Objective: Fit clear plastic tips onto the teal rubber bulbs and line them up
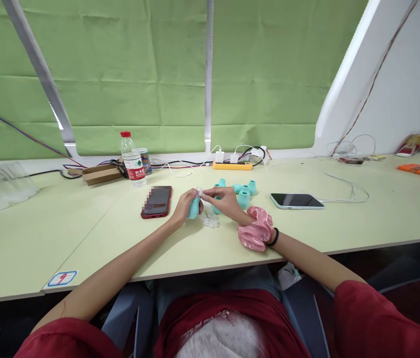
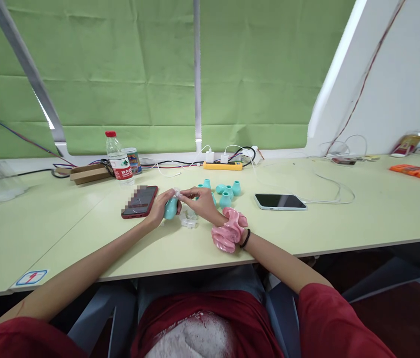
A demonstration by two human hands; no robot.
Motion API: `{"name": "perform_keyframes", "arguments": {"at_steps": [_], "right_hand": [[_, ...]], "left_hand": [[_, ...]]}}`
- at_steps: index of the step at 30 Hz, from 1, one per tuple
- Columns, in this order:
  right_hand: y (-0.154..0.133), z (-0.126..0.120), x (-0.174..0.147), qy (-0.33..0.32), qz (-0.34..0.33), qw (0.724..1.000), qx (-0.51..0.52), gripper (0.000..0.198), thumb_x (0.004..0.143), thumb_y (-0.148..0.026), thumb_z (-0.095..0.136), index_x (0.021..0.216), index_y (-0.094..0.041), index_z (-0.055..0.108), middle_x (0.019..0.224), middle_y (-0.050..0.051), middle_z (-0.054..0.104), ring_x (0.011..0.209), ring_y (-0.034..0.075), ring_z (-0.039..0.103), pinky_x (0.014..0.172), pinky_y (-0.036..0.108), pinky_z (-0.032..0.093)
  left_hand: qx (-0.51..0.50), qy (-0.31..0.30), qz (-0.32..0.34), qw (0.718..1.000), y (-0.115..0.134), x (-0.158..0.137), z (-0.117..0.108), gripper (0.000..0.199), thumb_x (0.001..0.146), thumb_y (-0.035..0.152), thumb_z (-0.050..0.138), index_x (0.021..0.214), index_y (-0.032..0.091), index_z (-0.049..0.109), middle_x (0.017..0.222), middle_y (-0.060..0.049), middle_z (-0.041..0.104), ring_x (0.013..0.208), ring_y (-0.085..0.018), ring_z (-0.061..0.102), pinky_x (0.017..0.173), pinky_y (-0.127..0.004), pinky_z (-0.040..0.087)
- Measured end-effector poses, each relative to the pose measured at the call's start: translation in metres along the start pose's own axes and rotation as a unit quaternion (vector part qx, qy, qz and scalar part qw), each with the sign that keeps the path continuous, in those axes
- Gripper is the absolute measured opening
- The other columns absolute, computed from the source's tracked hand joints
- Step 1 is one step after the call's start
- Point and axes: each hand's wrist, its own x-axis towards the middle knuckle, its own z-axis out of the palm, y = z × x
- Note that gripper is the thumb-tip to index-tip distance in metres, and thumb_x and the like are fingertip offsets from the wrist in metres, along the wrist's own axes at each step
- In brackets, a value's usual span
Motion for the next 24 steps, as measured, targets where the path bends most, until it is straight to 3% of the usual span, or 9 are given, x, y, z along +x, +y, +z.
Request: {"name": "perform_keyframes", "arguments": {"at_steps": [7, 13, 24], "right_hand": [[0.006, -0.001, 0.000, 0.027, -0.104, 0.992, -0.059, 0.014, 0.069, -0.029, 0.058, 0.072, -0.018, 0.067, 0.066, 0.004, 0.064, 0.059, 0.013, 0.054, 0.062, 0.028, 0.044], [0.020, -0.002, 0.004, 0.024, -0.232, 0.956, -0.179, 0.015, 0.075, -0.026, 0.054, 0.070, -0.018, 0.065, 0.062, 0.002, 0.062, 0.062, 0.012, 0.052, 0.064, 0.029, 0.039], [0.018, -0.007, 0.008, 0.004, -0.284, 0.937, -0.206, 0.017, 0.077, -0.028, 0.052, 0.072, -0.016, 0.063, 0.061, 0.003, 0.062, 0.061, 0.012, 0.050, 0.060, 0.027, 0.038]], "left_hand": [[0.011, -0.002, 0.004, 1.000, -0.001, 0.000, 0.002, 0.029, 0.078, 0.043, 0.037, 0.069, 0.015, 0.041, 0.046, 0.002, 0.050, 0.038, -0.010, 0.046, 0.039, -0.020, 0.034], [0.020, 0.012, 0.000, 1.000, -0.001, 0.001, 0.001, 0.029, 0.076, 0.043, 0.039, 0.067, 0.016, 0.040, 0.043, 0.002, 0.050, 0.035, -0.010, 0.045, 0.037, -0.020, 0.033], [0.064, 0.014, -0.007, 0.998, 0.002, 0.001, 0.001, 0.027, 0.075, 0.041, 0.040, 0.065, 0.016, 0.041, 0.039, 0.003, 0.049, 0.032, -0.010, 0.043, 0.035, -0.020, 0.032]]}}
